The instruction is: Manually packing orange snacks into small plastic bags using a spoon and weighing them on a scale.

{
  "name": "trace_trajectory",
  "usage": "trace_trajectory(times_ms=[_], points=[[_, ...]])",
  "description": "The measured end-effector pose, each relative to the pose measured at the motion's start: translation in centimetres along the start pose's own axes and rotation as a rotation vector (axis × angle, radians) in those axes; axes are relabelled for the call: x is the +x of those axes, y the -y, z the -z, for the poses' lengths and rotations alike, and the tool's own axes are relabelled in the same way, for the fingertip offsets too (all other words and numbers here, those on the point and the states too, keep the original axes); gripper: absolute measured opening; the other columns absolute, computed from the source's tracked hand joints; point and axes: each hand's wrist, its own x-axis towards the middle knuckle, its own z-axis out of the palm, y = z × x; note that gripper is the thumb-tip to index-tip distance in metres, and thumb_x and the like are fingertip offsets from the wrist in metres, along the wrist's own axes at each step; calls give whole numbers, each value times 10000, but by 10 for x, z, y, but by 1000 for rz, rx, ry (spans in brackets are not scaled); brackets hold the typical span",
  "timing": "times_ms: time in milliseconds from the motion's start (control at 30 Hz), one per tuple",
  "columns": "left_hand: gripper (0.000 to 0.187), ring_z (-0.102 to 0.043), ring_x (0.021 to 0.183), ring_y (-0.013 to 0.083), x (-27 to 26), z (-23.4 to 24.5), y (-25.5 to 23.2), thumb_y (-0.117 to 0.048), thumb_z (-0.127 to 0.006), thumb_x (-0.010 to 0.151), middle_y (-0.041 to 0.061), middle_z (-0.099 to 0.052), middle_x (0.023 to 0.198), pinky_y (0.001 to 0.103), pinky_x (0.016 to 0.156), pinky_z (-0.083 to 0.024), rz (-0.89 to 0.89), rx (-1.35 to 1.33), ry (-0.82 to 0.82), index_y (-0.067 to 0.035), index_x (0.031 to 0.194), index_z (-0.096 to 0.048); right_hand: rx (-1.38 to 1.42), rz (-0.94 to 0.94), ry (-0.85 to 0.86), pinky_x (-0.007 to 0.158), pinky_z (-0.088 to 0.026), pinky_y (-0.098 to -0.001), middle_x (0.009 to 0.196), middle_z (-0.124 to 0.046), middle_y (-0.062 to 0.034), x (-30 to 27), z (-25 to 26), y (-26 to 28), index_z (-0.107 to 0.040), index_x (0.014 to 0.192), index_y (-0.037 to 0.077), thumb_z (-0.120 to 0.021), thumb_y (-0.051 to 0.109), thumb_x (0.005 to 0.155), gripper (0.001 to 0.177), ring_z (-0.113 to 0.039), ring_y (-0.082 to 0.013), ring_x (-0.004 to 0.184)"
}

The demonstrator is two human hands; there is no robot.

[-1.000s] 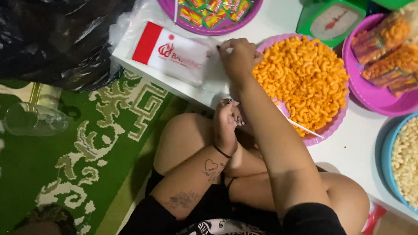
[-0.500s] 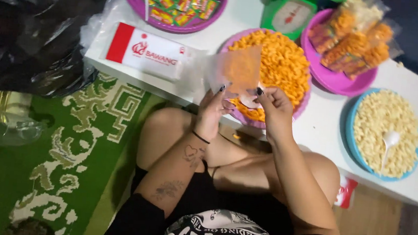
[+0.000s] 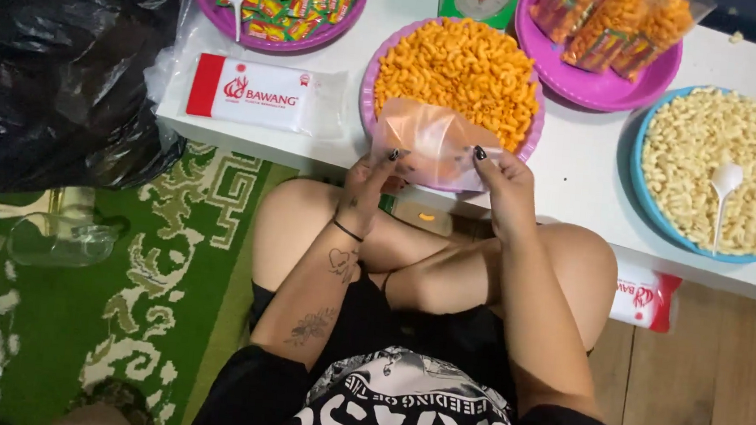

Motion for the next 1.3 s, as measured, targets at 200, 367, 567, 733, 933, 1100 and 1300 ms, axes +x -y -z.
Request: trace_trajectory(times_ms=[200, 367, 567, 733, 933, 1100, 1300], points=[[388, -573, 758, 92, -8, -4, -3, -434, -778, 929, 23, -699, 933, 278, 708, -565, -133, 158, -158, -119, 1122, -661, -231, 27, -78, 714, -451, -122, 659, -607, 79, -8, -1, 4, -749, 920, 70, -807, 122, 959, 87, -553, 15, 644], [795, -527, 761, 204, -18, 1, -6, -583, -894, 689, 34, -417, 927, 354, 609, -565, -587, 615, -332, -128, 1190, -477, -310, 38, 88, 640, -415, -162, 668, -618, 51, -5, -4, -16, -717, 759, 104, -895, 85, 827, 192, -510, -23, 637], [393, -679, 756, 345, -55, -35, -25, -152, -855, 814, 139, -556, 813, 397, 598, -584, -426, 700, 57, -34, 1050, -562, -492, 62, 178, 585, -373, -206, 602, -531, 47, -19, -26, -44, -643, 727, 105, -876, 15, 707, 251, -465, -77, 568], [257, -695, 877, 315, -28, -18, -1, -225, -742, 944, 165, -635, 906, 440, 755, -609, -154, 558, 84, -23, 1048, -624, -531, 41, 173, 556, -422, -242, 587, -568, -13, -31, -41, -4, -649, 745, 76, -837, 51, 756, 190, -502, -104, 544], [159, -638, 741, 148, -2, 3, 11, -194, -735, 930, 56, -652, 734, 307, 663, -556, -41, 384, 67, -108, 829, -645, -203, -104, 95, 577, -506, -187, 660, -651, -6, -17, -34, -12, -678, 865, 77, -715, 92, 957, 100, -575, -65, 580], [172, -612, 715, 123, -12, -8, -7, -198, -743, 888, 35, -631, 698, 302, 679, -546, 24, 417, 109, -128, 780, -628, 161, -241, -11, 550, -567, -195, 670, -629, 7, -15, -38, -3, -640, 899, 60, -656, 66, 988, 91, -615, -54, 564], [129, -670, 750, 166, -7, -2, 3, -167, -745, 910, 100, -701, 742, 326, 733, -581, -5, 374, 103, -89, 838, -672, 152, -230, 9, 674, -652, -254, 750, -653, 28, -16, -40, 5, -674, 998, 70, -681, 121, 1002, 51, -703, -73, 692]])
